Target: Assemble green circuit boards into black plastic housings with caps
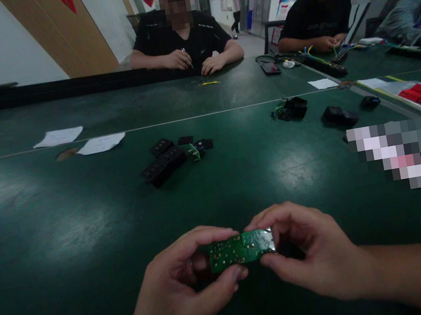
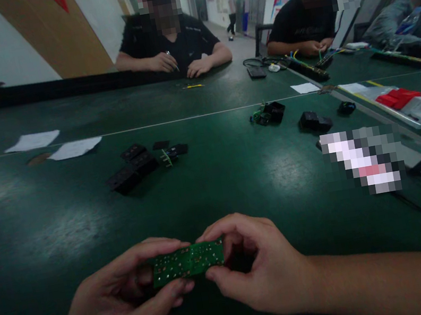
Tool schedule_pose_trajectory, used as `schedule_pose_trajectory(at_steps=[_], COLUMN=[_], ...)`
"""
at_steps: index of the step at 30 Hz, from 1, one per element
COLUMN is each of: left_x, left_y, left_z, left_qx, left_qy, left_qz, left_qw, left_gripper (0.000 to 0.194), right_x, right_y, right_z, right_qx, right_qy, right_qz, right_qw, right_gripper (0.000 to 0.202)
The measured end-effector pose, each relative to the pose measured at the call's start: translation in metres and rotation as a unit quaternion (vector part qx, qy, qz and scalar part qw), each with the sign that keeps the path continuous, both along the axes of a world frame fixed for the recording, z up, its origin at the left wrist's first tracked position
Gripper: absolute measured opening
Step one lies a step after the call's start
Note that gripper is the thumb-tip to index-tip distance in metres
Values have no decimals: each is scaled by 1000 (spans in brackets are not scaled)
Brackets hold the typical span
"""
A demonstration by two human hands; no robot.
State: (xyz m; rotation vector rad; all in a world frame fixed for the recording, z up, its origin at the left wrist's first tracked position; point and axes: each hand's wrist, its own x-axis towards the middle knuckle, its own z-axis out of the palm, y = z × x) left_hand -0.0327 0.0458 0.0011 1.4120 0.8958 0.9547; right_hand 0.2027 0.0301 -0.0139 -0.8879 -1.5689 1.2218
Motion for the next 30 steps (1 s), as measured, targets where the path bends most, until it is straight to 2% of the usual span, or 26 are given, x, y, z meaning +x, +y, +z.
schedule_pose_trajectory(at_steps=[5, 18, 30], left_x=[2, 2, 0], left_y=[1, -1, -4], left_z=[3, 7, 3], left_qx=[74, 192, 230], left_qy=[45, 128, 158], left_qz=[7, 16, 24], left_qw=[996, 973, 960], left_gripper=[50, 43, 43], right_x=[1, 1, 0], right_y=[0, 1, 1], right_z=[0, 2, 3], right_qx=[19, 119, 119], right_qy=[-18, -30, -31], right_qz=[-8, -4, 0], right_qw=[1000, 992, 992], right_gripper=[38, 39, 36])
